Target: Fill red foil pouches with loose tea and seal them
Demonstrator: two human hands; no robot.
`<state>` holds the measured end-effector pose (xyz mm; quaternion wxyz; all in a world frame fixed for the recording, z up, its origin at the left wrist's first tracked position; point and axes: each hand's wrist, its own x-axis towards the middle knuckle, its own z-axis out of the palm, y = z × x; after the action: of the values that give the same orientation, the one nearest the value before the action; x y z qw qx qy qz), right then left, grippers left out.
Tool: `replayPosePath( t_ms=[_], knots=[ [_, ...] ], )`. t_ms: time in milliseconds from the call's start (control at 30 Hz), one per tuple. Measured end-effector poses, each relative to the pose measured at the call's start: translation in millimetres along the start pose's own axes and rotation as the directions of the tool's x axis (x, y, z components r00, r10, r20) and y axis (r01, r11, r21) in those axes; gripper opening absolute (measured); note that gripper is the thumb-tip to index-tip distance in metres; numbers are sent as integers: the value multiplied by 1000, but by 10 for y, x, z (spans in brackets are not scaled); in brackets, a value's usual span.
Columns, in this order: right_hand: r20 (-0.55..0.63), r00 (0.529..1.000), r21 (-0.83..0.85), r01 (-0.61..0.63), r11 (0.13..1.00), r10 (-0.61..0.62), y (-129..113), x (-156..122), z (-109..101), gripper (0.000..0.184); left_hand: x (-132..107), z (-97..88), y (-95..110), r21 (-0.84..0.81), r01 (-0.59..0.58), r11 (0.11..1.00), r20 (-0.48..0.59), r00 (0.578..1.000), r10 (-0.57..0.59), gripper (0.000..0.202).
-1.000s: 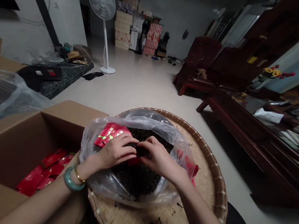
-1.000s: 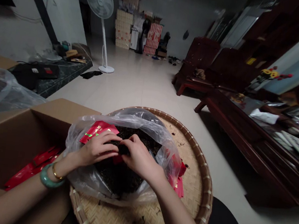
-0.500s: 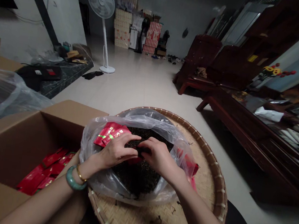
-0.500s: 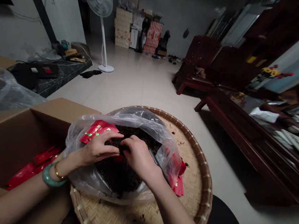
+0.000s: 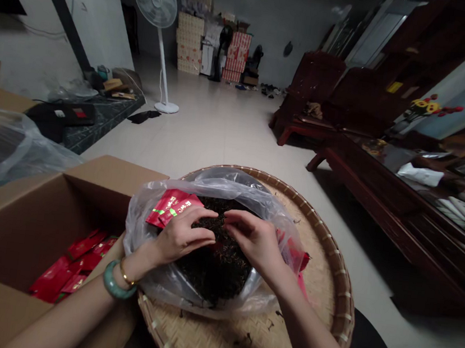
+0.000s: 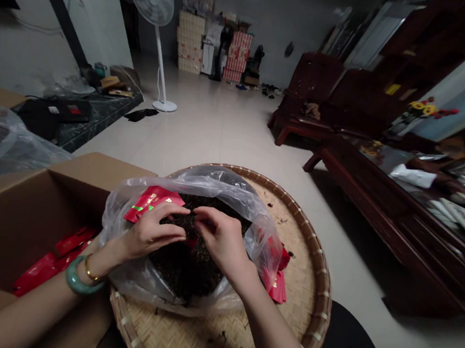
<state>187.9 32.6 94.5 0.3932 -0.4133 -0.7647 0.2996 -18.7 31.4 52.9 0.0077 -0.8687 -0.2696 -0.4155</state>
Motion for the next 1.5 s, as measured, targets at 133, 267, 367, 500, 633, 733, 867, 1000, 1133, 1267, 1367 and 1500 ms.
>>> replayPosePath(
  t_ms=[133,267,367,500,633,733,867,1000,1133,1267,1367,1500],
  knots=[
    [-94,996,-39,-13,999,9,81,-12,-49,21,21,19,33,-35,-10,999,-12,1000,9,6],
    [39,999,-237,34,971,-25,75,-74,-77,25,14,56,42,-17,-40,999,-38,999,39,8],
    [155,987,-245,72,967,-35,50,-130,-21,26,10,90,47,-4,-68,998,-66,995,68,12],
    [107,994,-216,51,975,-29,72,-153,72,15,21,109,76,11,-84,996,-71,994,84,12],
    [18,999,-158,30,987,-28,94,-139,71,13,39,83,106,16,-69,997,-7,998,70,11],
    [-6,1000,-78,-4,997,4,97,-135,45,14,46,61,112,25,-61,998,27,998,60,10],
    [18,999,-43,-36,998,37,100,-140,44,14,39,59,101,45,-67,997,40,997,66,10],
    [21,1000,-87,-19,996,21,87,-139,50,13,11,71,85,55,-62,997,8,998,61,9],
    [38,999,-85,5,996,-2,76,-145,47,14,-8,79,72,52,-49,997,-21,999,51,12],
    [127,992,-113,26,993,-12,76,-160,58,15,-5,86,64,35,-56,998,-38,998,57,11],
    [176,984,-205,45,978,-9,69,-154,81,16,-6,90,62,18,-62,998,-36,997,63,11],
    [150,988,-316,9,949,41,59,-126,124,14,-12,82,63,4,-81,997,-39,996,81,10]
  ],
)
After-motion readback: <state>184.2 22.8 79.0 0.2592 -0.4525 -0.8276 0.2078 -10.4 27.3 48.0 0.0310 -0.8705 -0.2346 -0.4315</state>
